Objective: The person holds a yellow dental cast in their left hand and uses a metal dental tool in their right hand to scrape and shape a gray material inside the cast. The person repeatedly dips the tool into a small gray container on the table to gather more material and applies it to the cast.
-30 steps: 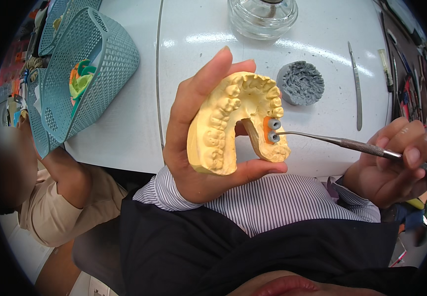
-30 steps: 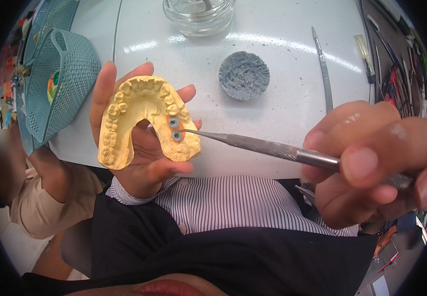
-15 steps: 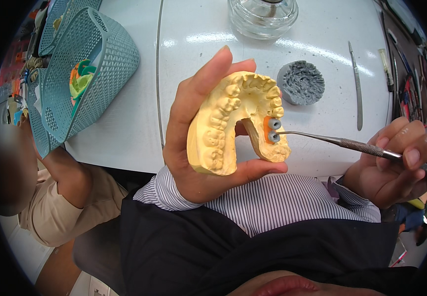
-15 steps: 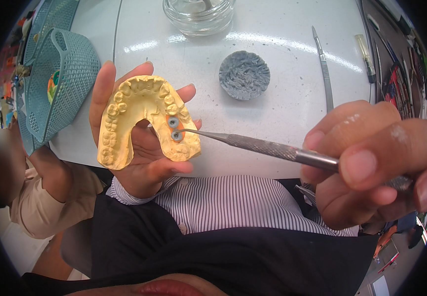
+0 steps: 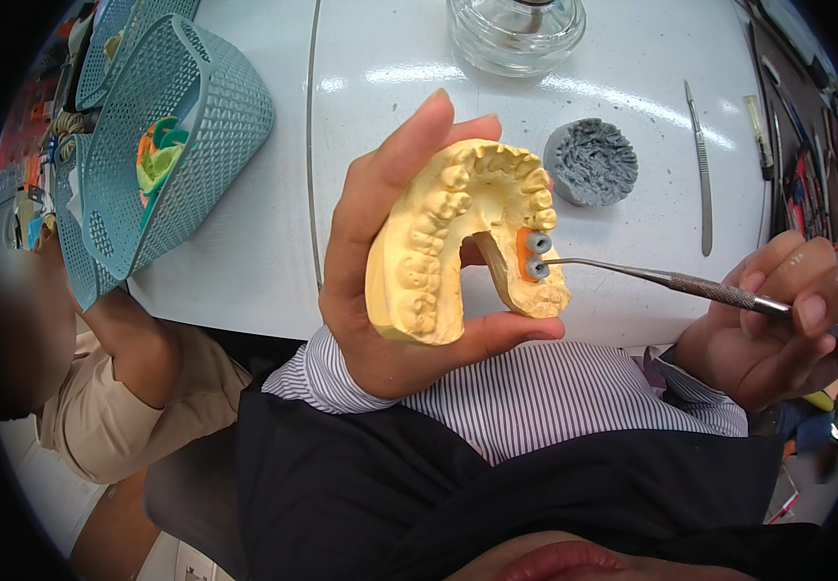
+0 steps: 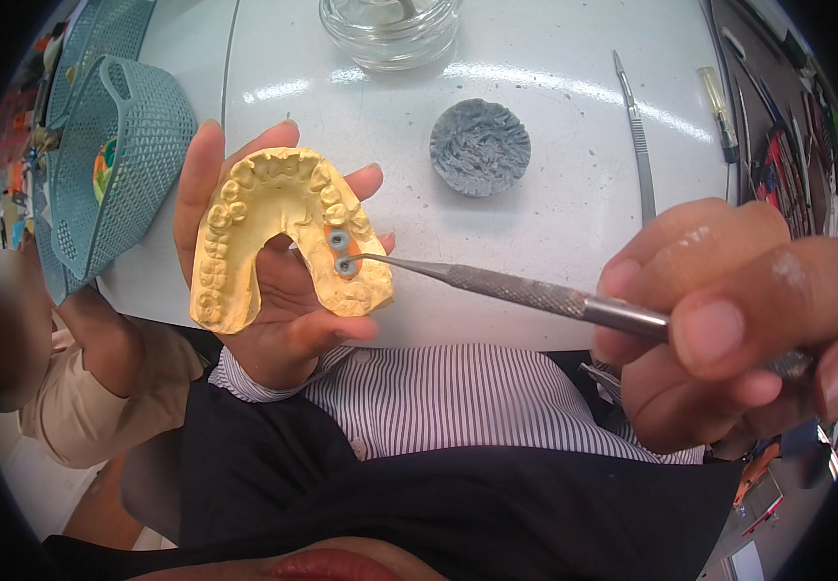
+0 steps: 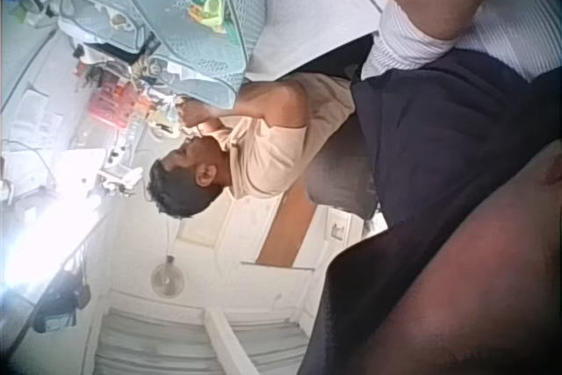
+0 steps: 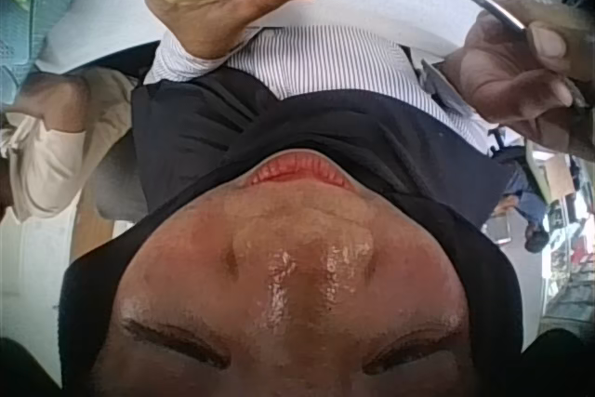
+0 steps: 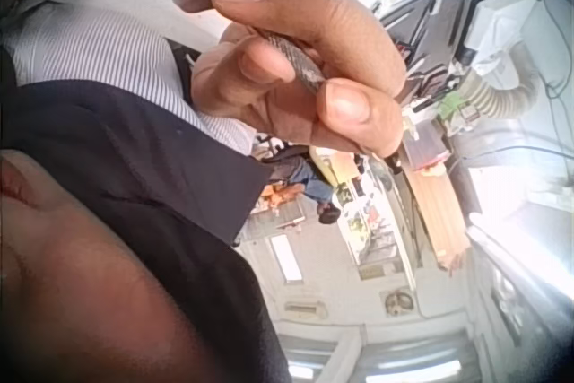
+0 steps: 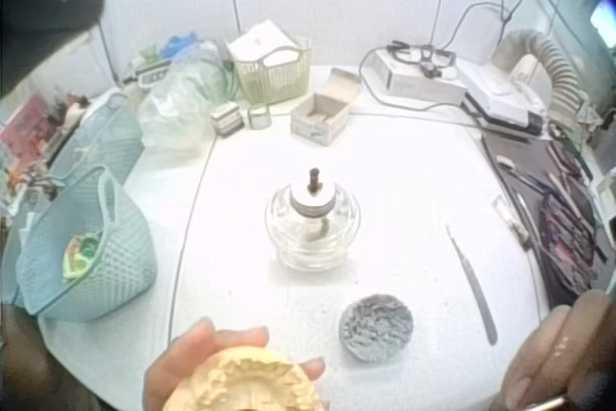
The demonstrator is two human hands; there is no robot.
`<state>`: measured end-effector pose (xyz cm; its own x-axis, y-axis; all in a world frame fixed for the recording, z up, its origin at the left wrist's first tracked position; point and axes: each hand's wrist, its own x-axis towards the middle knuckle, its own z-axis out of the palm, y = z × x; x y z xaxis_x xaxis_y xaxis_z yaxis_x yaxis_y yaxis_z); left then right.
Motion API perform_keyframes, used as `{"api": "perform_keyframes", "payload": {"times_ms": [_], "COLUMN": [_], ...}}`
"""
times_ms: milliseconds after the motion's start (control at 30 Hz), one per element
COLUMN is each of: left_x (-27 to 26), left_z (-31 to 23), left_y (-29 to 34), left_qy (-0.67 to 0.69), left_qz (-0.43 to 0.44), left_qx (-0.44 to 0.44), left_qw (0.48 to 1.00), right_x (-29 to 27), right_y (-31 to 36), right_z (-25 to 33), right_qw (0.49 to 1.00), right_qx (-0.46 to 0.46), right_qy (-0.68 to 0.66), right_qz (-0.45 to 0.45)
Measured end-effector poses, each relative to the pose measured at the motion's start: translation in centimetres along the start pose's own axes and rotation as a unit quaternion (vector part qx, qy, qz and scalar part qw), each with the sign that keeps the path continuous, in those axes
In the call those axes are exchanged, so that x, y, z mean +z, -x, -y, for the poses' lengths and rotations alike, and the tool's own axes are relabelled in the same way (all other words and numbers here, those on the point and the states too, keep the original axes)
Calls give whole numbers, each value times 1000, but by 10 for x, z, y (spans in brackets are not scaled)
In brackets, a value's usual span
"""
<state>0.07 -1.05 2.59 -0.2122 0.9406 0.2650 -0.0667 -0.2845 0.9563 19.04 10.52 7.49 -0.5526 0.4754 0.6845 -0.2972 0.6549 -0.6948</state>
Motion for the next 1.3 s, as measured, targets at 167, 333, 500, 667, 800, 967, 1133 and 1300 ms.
{"api": "perform_keyframes", "payload": {"times_ms": [167, 333, 500, 667, 800, 967, 1133, 1300], "left_x": [0, 0, -1, -1, -1, -1, -1, -2], "left_z": [-2, -1, 0, 0, 0, -1, -1, -1], "left_y": [0, 0, 0, 1, 0, 1, 1, 1], "left_qy": [-8, -9, -6, -3, -5, -10, -12, -21], "left_qz": [0, 1, 1, 1, 4, 6, 7, 11], "left_qx": [-9, -7, -6, -1, 2, 1, -3, -9], "left_qw": [1000, 1000, 1000, 1000, 1000, 1000, 1000, 1000], "right_x": [-1, -1, -1, -1, -1, -2, -1, -5], "right_y": [0, 1, 1, 1, 1, 2, 3, 5], "right_z": [0, 0, 0, 0, 1, 1, 0, -1], "right_qw": [1000, 1000, 1000, 1000, 1000, 1000, 1000, 994], "right_qx": [0, -1, 0, -1, 0, 3, 2, 29], "right_qy": [2, 0, -1, -3, -2, -4, -7, -79], "right_qz": [-1, -3, -4, -5, -8, -8, -20, -67]}}
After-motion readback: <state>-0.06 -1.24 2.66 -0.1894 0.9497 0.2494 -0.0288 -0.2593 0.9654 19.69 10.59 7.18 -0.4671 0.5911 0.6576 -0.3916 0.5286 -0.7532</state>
